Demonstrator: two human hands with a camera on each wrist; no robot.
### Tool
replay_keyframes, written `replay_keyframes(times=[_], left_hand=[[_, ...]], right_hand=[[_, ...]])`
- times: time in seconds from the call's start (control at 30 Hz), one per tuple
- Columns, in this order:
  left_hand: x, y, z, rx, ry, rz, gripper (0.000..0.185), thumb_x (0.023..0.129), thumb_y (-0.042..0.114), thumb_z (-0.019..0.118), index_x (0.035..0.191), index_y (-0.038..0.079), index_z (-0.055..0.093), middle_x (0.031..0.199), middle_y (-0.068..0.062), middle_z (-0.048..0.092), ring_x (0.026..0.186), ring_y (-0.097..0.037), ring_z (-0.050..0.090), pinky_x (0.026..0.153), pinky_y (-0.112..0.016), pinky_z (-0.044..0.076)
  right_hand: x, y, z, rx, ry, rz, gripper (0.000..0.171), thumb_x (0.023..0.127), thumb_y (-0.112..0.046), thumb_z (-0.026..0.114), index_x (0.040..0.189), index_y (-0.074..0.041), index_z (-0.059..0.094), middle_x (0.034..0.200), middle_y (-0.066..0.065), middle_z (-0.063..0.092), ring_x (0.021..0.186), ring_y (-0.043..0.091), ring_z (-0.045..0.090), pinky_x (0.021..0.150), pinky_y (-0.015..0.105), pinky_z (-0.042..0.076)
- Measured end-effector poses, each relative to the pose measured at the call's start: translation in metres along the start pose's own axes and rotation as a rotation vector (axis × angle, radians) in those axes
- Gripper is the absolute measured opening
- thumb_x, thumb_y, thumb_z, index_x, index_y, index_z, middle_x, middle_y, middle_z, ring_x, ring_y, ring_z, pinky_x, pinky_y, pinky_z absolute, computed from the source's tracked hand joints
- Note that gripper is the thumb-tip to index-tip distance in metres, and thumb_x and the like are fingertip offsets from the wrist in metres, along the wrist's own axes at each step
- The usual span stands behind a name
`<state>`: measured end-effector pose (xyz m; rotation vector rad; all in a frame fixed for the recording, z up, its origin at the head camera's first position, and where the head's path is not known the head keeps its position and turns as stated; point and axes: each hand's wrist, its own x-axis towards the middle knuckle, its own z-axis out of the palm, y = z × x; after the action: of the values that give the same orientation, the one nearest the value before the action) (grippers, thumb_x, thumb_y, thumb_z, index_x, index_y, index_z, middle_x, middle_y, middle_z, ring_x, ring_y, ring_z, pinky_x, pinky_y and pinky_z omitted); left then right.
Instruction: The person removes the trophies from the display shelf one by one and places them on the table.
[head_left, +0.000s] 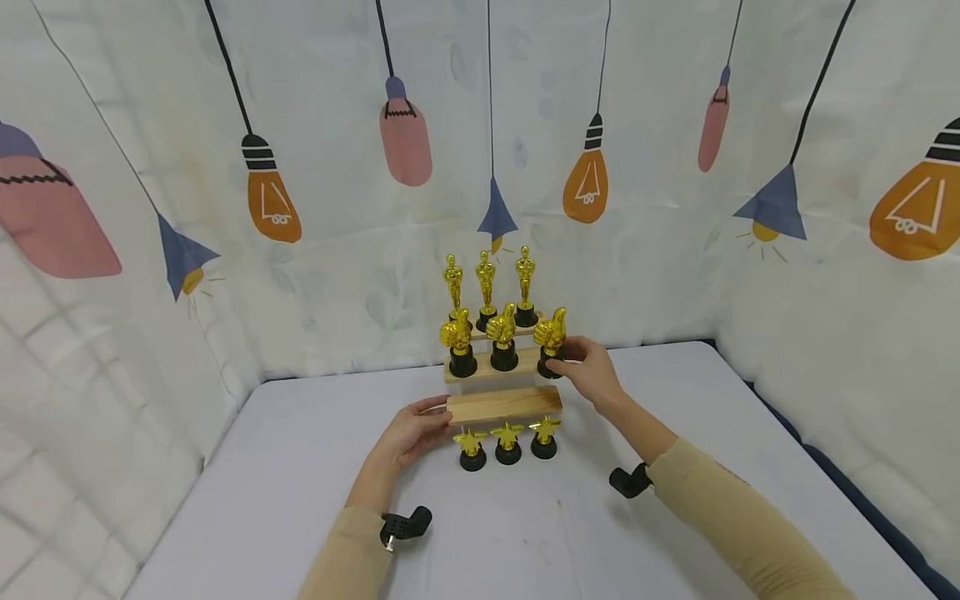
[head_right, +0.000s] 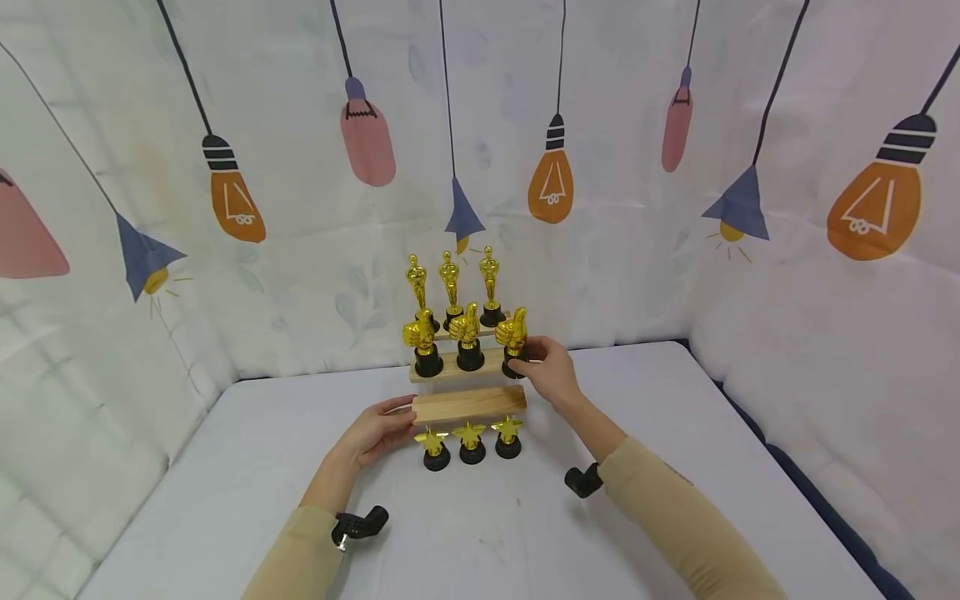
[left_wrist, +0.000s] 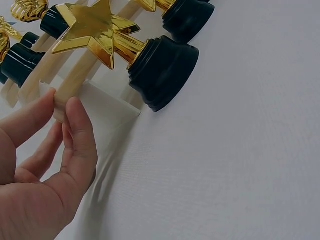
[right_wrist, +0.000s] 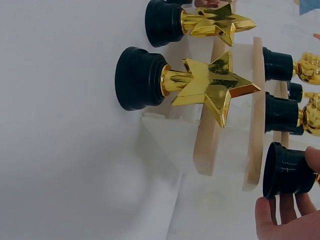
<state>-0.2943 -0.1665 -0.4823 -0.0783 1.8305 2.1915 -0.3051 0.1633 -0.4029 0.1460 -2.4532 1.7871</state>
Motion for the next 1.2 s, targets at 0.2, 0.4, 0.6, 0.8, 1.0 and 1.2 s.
replay_keyframes(times=[0.2,0.4,0.6,0.8,1.0,1.2], left_hand=[[0.000,-0.006,-0.001,-0.018,-0.005,-0.023,0.055,0.096,-0.002,0.069,0.146,-0.007,0.048,0.132,-0.024,0.059,0.100,-0.022,0.067,0.082,-0.029,0.059],[0.000,-0.007,0.001,-0.022,-0.005,-0.018,0.055,0.096,-0.002,0.069,0.147,-0.006,0.048,0.134,-0.023,0.058,0.102,-0.022,0.067,0.084,-0.029,0.059],[0.001,-0.006,0.000,-0.024,0.001,-0.023,0.055,0.096,-0.001,0.069,0.147,-0.006,0.048,0.134,-0.024,0.058,0.101,-0.022,0.067,0.084,-0.030,0.059],[0.002,-0.004,-0.001,-0.023,0.001,-0.026,0.055,0.096,-0.001,0.069,0.147,-0.006,0.048,0.133,-0.023,0.059,0.101,-0.022,0.068,0.083,-0.029,0.059],[0.003,0.001,-0.003,-0.026,-0.010,-0.016,0.057,0.096,-0.001,0.069,0.148,-0.006,0.047,0.135,-0.024,0.058,0.101,-0.021,0.068,0.084,-0.029,0.059],[0.005,0.001,-0.003,-0.027,-0.022,-0.009,0.059,0.096,-0.002,0.068,0.149,-0.008,0.044,0.135,-0.023,0.058,0.101,-0.020,0.068,0.085,-0.028,0.059]], right_hand=[[-0.009,0.002,-0.001,-0.001,-0.019,0.021,0.053,0.094,-0.014,0.077,0.139,0.002,0.055,0.133,0.020,0.061,0.127,0.035,0.055,0.105,0.050,0.048],[-0.020,-0.003,-0.001,-0.007,-0.052,0.014,0.052,0.093,-0.014,0.078,0.137,0.002,0.055,0.131,0.019,0.061,0.125,0.035,0.056,0.103,0.049,0.049],[-0.033,-0.011,0.001,0.001,-0.107,0.042,0.051,0.092,-0.013,0.079,0.136,0.001,0.057,0.130,0.017,0.062,0.125,0.034,0.056,0.105,0.050,0.048],[-0.044,-0.014,0.004,0.050,-0.153,0.086,0.052,0.092,-0.014,0.079,0.136,0.001,0.056,0.131,0.017,0.063,0.125,0.034,0.056,0.108,0.053,0.044],[-0.050,-0.015,0.007,0.072,-0.181,0.086,0.054,0.091,-0.015,0.081,0.136,0.002,0.056,0.130,0.017,0.062,0.123,0.034,0.056,0.106,0.053,0.046],[-0.057,-0.013,0.013,0.075,-0.204,0.103,0.054,0.089,-0.016,0.083,0.134,0.000,0.057,0.127,0.014,0.063,0.119,0.031,0.057,0.104,0.050,0.048]])
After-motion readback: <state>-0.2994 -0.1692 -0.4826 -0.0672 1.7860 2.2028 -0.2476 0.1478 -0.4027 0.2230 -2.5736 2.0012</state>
